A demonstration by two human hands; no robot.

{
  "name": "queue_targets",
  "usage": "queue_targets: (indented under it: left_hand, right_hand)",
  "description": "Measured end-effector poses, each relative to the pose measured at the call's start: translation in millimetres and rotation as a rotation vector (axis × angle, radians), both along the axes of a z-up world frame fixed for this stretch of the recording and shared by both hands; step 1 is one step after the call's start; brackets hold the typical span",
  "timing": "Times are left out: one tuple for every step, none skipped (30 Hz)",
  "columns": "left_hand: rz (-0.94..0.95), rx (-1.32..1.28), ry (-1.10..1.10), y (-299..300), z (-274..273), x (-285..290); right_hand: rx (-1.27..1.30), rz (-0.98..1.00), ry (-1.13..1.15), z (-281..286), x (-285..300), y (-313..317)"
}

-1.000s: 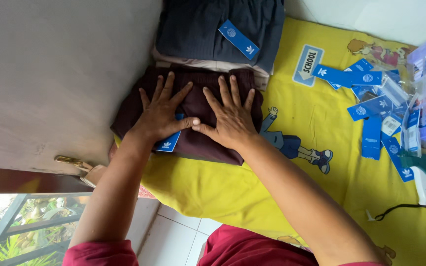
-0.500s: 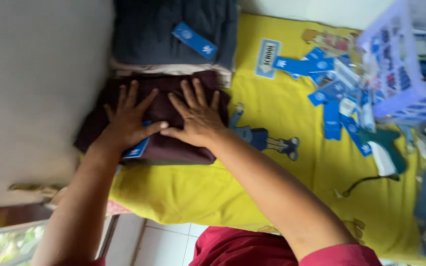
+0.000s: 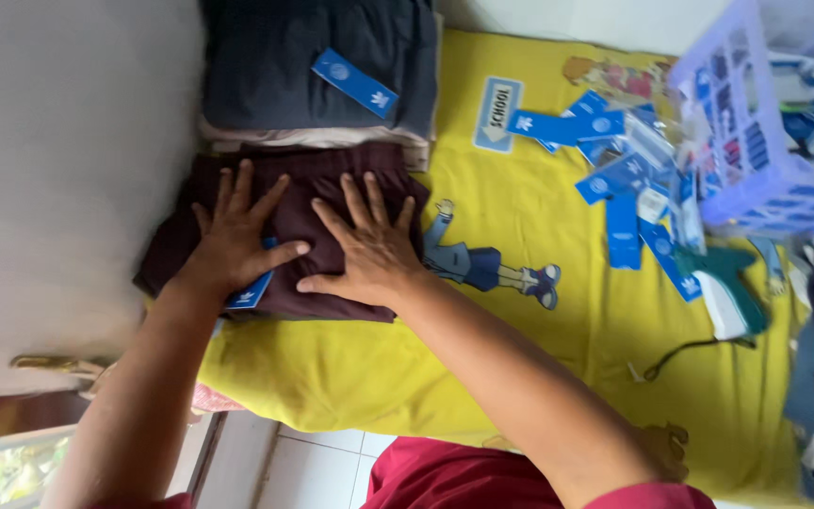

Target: The person folds pairs of shorts and attaches blue tags to them using a hot glue gun. They handle several pairs of shorts, apply glue to the tags, and press them onto the garments before stacking them.

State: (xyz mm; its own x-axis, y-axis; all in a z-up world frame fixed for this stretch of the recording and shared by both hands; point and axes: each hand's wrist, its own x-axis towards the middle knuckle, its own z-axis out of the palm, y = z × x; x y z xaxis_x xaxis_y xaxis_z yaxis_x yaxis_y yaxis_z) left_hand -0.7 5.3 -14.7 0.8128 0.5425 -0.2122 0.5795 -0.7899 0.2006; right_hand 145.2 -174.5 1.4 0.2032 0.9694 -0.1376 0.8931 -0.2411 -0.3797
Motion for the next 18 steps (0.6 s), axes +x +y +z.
queue_targets:
  left_hand:
    - [0.015, 0.005, -0.002, -1.2, 3.3, -0.6]
    - [0.017, -0.007, -0.019, -2.6, 6.2, -0.6]
    - [0.010, -0.025, -0.030, -5.9, 6.9, 1.0]
    - [0.017, -0.028, -0.027, -4.9, 6.8, 0.7]
    - [0.017, -0.031, -0.036, -5.0, 6.5, -0.1]
    - [0.016, -0.035, -0.046, -5.7, 6.3, -0.5]
    - [0.014, -0.036, -0.041, -7.3, 5.7, -2.4]
    - [0.020, -0.028, -0.025, -9.4, 5.5, -3.5]
    - [0.017, -0.011, -0.017, -8.3, 7.1, 0.4]
    - [0.006, -0.006, -0.020, -1.3, 5.0, 3.2]
    - [-0.005, 0.007, -0.056, -0.3, -0.8, 0.2]
    - [-0.016, 0.020, -0.091, 0.2, -6.8, -2.6]
    - [-0.036, 0.016, -0.090, -0.9, -8.4, -7.6]
    - [-0.038, 0.022, -0.111, -2.2, -9.5, -11.4]
    - [-0.060, 0.034, -0.140, 0.9, -8.8, -4.7]
    - [-0.102, 0.035, -0.148, 3.3, -4.4, 1.2]
    - [-0.033, 0.001, -0.110, 1.0, -5.5, 2.9]
    - [0.034, -0.032, -0.070, -0.2, -7.1, 4.4]
  right_hand:
    - [0.005, 0.015, -0.002, -2.6, -0.4, 1.7]
    - [0.020, 0.006, -0.014, -5.7, 0.0, 3.2]
    - [0.027, -0.012, -0.019, -10.4, 0.3, 1.6]
    - [0.024, -0.005, -0.017, -11.8, 0.5, 2.2]
    - [0.046, -0.007, -0.021, -13.1, 0.4, 1.9]
    - [0.067, -0.009, -0.024, -14.3, 0.8, 1.0]
    - [0.065, -0.012, -0.020, -16.2, -0.8, 0.5]
    - [0.074, -0.008, -0.019, -17.9, -1.6, -0.6]
    - [0.089, -0.013, -0.025, -17.9, 1.4, 0.5]
    - [0.095, -0.024, -0.028, -17.3, 5.1, 4.7]
    - [0.097, -0.021, -0.026, -19.8, 4.1, 3.8]
    - [0.099, -0.019, -0.024, -22.5, 3.5, 2.3]
    - [0.095, -0.039, -0.024, -22.8, -0.3, 0.3]
    - [0.117, -0.026, -0.039, -22.5, -2.9, -2.2]
    - [0.145, -0.033, -0.064, -20.5, 1.3, -3.5]
    - [0.148, -0.073, -0.074, -27.4, 3.2, -3.0]
    - [0.235, -0.103, -0.109, -37.9, 2.1, -6.5]
    - [0.321, -0.132, -0.148, -49.1, 0.9, -9.2]
